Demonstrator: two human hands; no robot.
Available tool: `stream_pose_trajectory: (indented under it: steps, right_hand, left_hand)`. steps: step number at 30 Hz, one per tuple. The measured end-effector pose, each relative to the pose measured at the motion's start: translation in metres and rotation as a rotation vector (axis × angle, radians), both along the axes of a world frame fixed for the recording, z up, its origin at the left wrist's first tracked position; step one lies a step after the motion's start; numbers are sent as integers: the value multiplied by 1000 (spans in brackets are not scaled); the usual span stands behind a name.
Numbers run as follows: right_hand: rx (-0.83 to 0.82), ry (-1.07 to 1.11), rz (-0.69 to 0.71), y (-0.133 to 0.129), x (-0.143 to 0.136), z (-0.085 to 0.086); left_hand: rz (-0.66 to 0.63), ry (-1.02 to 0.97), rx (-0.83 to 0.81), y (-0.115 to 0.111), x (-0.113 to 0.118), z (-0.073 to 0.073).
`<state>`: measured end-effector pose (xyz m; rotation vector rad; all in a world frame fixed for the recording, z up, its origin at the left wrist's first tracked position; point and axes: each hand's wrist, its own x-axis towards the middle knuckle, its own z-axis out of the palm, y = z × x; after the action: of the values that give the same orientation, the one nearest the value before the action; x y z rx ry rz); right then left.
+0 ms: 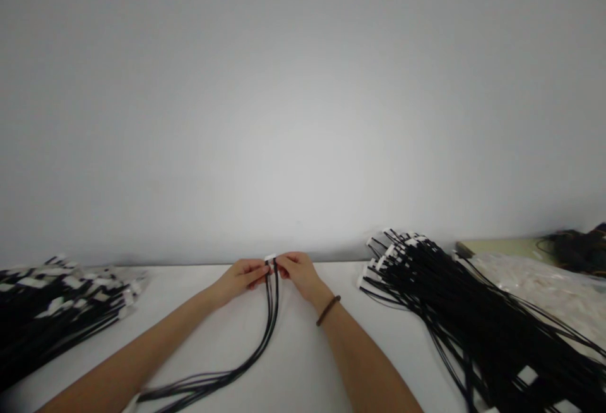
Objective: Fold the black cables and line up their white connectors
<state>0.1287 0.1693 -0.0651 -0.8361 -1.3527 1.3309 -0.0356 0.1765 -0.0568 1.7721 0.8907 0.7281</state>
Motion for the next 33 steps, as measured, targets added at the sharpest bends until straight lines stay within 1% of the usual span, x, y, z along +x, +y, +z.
stream_pose_trajectory:
  steps: [5, 12, 20, 29, 33]
  right_hand:
    - [4, 31, 37, -2, 1, 2]
    - [4, -11, 11, -2, 2, 3]
    - [22, -36, -10, -5, 1, 5]
    - [-6, -29, 4, -3, 2, 1]
    - [-10, -42, 6, -5, 3, 3]
  left_hand:
    - [1, 26, 2, 1, -1, -1]
    - [2, 41, 23, -1, 0, 2]
    - [-6, 39, 39, -1, 0, 1]
    - [-23, 37, 24, -2, 0, 1]
    - [-24, 37, 27, -2, 0, 1]
